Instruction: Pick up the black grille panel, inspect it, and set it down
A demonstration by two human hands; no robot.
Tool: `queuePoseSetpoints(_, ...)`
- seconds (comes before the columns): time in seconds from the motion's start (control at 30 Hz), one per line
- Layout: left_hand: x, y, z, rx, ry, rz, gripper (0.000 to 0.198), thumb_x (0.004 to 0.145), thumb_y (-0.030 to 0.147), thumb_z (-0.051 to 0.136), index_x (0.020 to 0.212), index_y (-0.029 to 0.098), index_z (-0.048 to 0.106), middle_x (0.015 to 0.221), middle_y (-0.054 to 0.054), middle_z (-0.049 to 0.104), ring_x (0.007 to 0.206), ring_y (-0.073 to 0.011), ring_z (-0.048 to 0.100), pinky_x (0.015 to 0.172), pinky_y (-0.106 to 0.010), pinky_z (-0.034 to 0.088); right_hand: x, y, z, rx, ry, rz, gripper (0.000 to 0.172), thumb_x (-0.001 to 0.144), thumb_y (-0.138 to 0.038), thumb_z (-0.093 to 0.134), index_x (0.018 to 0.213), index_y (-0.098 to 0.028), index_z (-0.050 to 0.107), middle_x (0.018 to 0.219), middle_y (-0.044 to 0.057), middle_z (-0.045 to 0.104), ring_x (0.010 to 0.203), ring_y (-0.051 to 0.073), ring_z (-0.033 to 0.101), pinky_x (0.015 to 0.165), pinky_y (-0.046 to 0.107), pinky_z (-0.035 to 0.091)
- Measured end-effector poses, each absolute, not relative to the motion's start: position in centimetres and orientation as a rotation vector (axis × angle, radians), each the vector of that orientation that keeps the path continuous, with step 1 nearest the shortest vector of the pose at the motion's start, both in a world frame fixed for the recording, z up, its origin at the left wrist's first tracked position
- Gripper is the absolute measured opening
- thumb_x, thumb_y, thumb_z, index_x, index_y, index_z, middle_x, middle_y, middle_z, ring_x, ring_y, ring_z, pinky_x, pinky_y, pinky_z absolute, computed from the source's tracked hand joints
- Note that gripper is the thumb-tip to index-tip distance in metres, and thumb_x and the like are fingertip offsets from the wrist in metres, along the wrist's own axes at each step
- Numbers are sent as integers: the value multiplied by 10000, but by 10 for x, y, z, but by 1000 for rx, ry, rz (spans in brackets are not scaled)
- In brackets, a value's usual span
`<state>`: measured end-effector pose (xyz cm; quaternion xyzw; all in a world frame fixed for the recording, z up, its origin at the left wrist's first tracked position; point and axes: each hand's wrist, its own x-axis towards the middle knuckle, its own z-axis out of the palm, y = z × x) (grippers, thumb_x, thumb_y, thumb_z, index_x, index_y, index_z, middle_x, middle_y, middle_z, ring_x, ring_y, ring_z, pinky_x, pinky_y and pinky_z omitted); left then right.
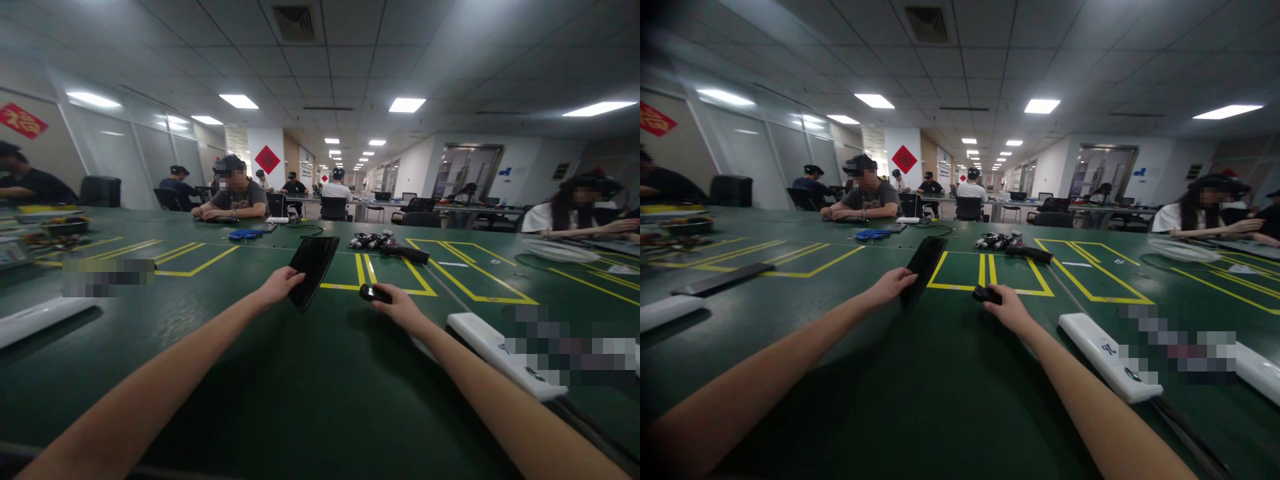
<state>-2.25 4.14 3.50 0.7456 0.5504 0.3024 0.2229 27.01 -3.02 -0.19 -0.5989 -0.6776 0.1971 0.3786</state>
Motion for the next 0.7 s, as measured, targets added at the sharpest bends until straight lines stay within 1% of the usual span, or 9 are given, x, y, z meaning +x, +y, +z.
queuePoseSetpoints(0.07,6,20,32,1938,1245,977,451,719,530,497,897,124,581,796,-64,623,726,-190,561,619,-275,414,255,-40,-1,-1347,-1714,675,483,690,-237,609,1164,-173,540,1136,94,577,1037,231,537,899,405,413)
queuePoseSetpoints(0.1,18,10,31,1893,1141,993,466,711,541,505,911,126,573,807,-62,620,732,-189,557,629,-281,419,250,-44,-2,-1256,-1714,737,486,690,-240,612,1166,-179,535,1140,90,574,1039,227,536,907,406,411)
queuePoseSetpoints(0.23,41,-14,24,1887,920,956,505,694,567,527,947,131,554,902,-79,607,839,-215,551,714,-304,424,242,-50,-13,-985,-1738,781,480,691,-249,629,1157,-200,525,1158,74,565,1085,225,512,971,425,363)
queuePoseSetpoints(0.3,41,-15,18,1970,896,929,488,712,553,519,960,133,545,909,-74,588,857,-211,534,734,-303,417,243,-49,-19,-943,-1761,742,463,690,-258,636,1140,-202,538,1156,71,566,1091,230,507,986,434,351)
queuePoseSetpoints(0.43,38,-11,3,2148,901,836,424,723,478,546,980,142,519,778,-12,505,711,-149,463,648,-273,391,244,-46,-28,-973,-1821,650,408,702,-289,625,1095,-195,572,1169,79,567,1103,246,497,995,445,351)
queuePoseSetpoints(0.5,39,-10,-2,2186,921,799,401,719,431,568,992,145,506,742,12,450,675,-129,420,621,-257,371,242,-46,-29,-986,-1840,598,378,724,-309,596,1078,-177,585,1184,95,566,1115,254,493,1000,448,350)
queuePoseSetpoints(0.6,41,-10,-3,2169,949,744,371,720,388,578,991,144,508,711,32,402,658,-115,390,611,-244,352,237,-47,-26,-963,-1910,537,364,746,-310,562,1077,-162,594,1207,100,566,1140,259,482,1016,452,334)
queuePoseSetpoints(0.7,40,-10,6,2013,1025,692,368,699,368,609,979,144,527,694,40,413,645,-105,392,603,-235,348,232,-47,-23,-947,-1973,503,392,778,-300,520,1136,-148,570,1267,105,524,1168,257,464,1035,449,313)
